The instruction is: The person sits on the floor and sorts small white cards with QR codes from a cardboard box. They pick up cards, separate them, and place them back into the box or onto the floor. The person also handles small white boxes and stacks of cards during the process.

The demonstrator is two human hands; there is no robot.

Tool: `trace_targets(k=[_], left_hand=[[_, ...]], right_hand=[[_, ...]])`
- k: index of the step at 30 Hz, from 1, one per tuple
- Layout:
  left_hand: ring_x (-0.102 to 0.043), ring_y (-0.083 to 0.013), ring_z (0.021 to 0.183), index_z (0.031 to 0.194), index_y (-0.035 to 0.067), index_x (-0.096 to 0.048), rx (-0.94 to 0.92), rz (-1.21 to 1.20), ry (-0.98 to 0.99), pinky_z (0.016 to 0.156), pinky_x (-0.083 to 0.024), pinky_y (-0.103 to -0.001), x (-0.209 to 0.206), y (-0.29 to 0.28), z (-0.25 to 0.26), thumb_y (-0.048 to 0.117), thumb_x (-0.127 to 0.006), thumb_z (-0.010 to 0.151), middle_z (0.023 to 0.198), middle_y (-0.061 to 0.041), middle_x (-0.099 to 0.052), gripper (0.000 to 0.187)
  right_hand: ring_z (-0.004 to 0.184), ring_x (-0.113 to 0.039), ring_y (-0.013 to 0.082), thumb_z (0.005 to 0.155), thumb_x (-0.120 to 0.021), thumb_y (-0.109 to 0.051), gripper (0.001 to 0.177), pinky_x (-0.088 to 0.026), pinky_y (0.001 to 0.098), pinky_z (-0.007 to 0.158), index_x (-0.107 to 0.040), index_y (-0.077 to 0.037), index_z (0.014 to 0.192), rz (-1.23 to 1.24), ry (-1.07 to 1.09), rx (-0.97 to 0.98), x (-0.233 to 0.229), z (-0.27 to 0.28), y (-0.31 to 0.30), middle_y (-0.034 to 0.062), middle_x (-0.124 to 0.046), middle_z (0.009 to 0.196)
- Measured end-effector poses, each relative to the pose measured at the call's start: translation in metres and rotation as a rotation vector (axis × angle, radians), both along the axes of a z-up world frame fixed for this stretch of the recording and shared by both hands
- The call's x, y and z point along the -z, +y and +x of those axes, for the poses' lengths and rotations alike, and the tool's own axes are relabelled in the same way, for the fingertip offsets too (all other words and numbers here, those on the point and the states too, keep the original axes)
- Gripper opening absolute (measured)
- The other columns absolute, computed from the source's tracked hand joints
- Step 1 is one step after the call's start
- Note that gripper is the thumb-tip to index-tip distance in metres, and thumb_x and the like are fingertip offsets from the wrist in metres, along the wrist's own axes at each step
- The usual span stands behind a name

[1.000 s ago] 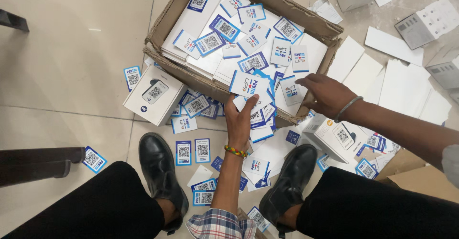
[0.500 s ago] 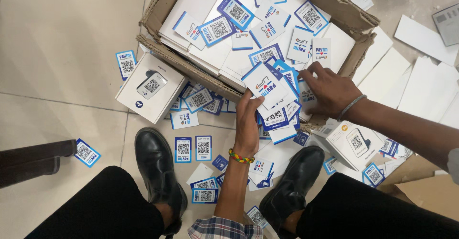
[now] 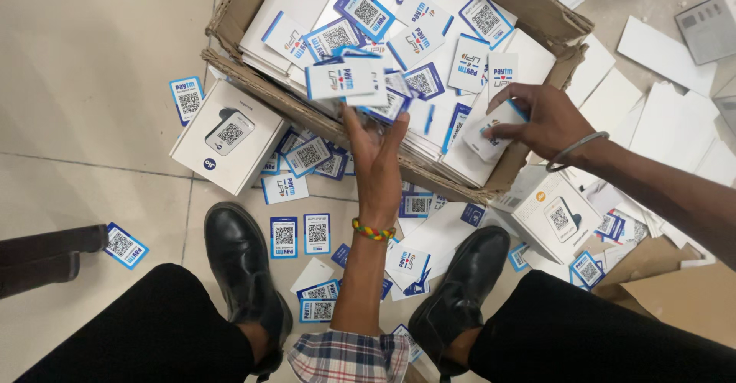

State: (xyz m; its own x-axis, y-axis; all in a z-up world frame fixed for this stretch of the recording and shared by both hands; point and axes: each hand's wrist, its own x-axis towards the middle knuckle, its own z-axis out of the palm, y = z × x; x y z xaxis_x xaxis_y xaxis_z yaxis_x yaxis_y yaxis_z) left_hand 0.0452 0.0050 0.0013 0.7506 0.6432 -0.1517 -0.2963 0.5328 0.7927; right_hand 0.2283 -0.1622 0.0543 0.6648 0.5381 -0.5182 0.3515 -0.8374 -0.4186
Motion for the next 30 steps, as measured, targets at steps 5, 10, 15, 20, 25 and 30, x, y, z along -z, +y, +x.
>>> trace_targets(k=[5,10,15,20,25,30], left_hand=[[-0.018,-0.0342,0.157,0.158,-0.005,-0.026,-0.066,0.665,0.332,0.125,-0.026,-0.052,-0.028,-0.012,-0.015,0.023,-0.071,0.102,0.166,-0.026,-0.021,0.077],[-0.064,-0.027,0.121,0.138,-0.011,-0.056,0.275,0.165,0.069,0.102,-0.057,-0.038,-0.045,-0.042,-0.009,0.014,-0.065,0.099,0.132,-0.026,-0.064,0.047],[-0.074,-0.0184,0.096,0.129,-0.014,-0.063,0.309,-0.019,-0.139,0.088,-0.063,-0.03,-0.053,-0.05,-0.017,0.007,-0.063,0.103,0.11,-0.019,-0.074,0.033],[-0.076,-0.0202,0.09,0.122,-0.015,-0.065,0.309,-0.031,-0.163,0.083,-0.065,-0.031,-0.074,-0.049,-0.022,0.004,-0.066,0.1,0.103,-0.02,-0.075,0.029],[-0.075,-0.0208,0.085,0.117,-0.015,-0.066,0.249,-0.045,-0.117,0.078,-0.063,-0.029,-0.093,-0.062,-0.029,0.004,-0.071,0.098,0.097,-0.022,-0.076,0.027],[-0.071,-0.0207,0.112,0.126,-0.012,-0.067,0.194,0.092,-0.191,0.098,-0.06,-0.031,-0.106,-0.057,-0.037,0.004,-0.076,0.096,0.121,-0.022,-0.072,0.035]], right_hand=[[0.074,-0.064,0.0106,0.096,-0.07,-0.013,0.025,-0.055,0.0262,0.064,-0.07,-0.007,0.12,0.352,0.239,0.218,-0.044,-0.019,-0.002,0.0105,-0.07,0.083],[0.095,-0.071,0.0111,0.099,-0.059,-0.014,0.028,-0.064,0.0275,0.083,-0.063,-0.007,0.125,0.541,0.439,0.353,-0.081,-0.042,0.001,0.0091,-0.071,0.108],[0.103,-0.072,0.0158,0.095,-0.063,-0.011,0.031,-0.064,0.0293,0.086,-0.061,-0.005,0.126,0.462,0.132,0.12,-0.115,-0.06,-0.006,0.0077,-0.07,0.116],[0.108,-0.066,0.0277,0.075,-0.085,-0.033,0.053,-0.059,0.0391,0.085,-0.067,-0.006,0.117,0.272,-0.526,-0.343,-0.147,-0.087,-0.024,0.0157,-0.061,0.124],[0.099,-0.062,0.034,0.072,-0.087,-0.035,0.081,-0.054,0.0452,0.08,-0.06,0.001,0.14,0.174,-0.693,-0.372,-0.165,-0.112,-0.026,0.0204,-0.062,0.118],[0.083,-0.063,0.0257,0.08,-0.084,-0.041,0.066,-0.054,0.0416,0.073,-0.064,-0.012,0.136,0.104,-0.369,-0.165,-0.162,-0.103,-0.022,0.0141,-0.068,0.108]])
